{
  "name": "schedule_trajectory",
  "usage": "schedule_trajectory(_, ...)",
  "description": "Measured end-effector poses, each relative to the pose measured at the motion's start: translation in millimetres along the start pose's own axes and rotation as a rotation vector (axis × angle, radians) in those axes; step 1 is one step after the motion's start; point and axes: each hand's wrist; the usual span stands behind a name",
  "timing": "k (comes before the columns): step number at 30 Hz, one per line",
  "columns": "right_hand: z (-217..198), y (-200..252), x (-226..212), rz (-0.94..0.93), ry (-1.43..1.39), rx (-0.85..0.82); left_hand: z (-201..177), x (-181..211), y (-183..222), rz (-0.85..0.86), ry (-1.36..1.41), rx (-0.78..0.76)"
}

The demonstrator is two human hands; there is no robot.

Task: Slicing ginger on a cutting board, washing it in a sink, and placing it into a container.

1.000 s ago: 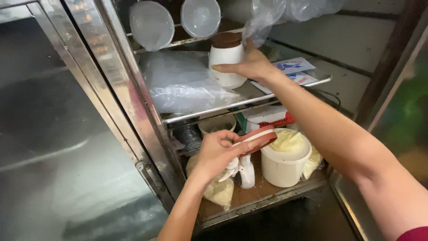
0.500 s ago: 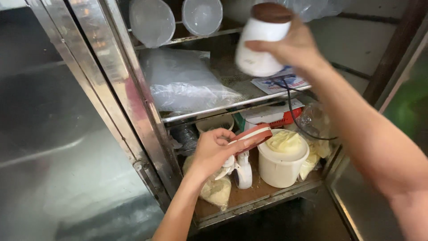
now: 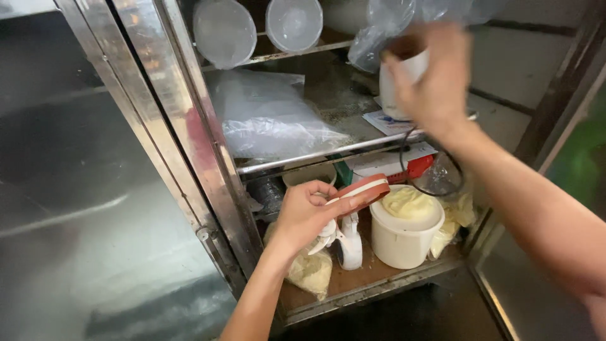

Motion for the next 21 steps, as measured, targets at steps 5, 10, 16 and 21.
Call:
schedule_trajectory(5, 98.7, -5.2, -45.8, 0.096, -0.309, -0.776, 2.2, -28.5, -10.2, 0.0, 0.008, 0.006)
schedule_trajectory(10, 242.7, -16.9, -16.8, 0.097, -0.136, -1.113, 5.4, -39.7, -12.2, 0.002, 0.029, -0.024)
schedule_trajectory(16, 305.7, -24.1, -19.2, 0.311, -0.196, -1.233, 7.8, -45.1, -17.8, -0.029, 0.105, -0.029)
schedule_trajectory(21, 374.2, -24.0, 7.3, 0.404, -0.235, -1.188, 2.7, -33.5, -25.0, -0.123, 0.091, -0.026)
Point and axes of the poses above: each hand's wrist, its own y-axis away from the middle knuckle, its own z-axis out of the palm, x = y × z, and after that the axes turned 4 degrees about y, right-handed
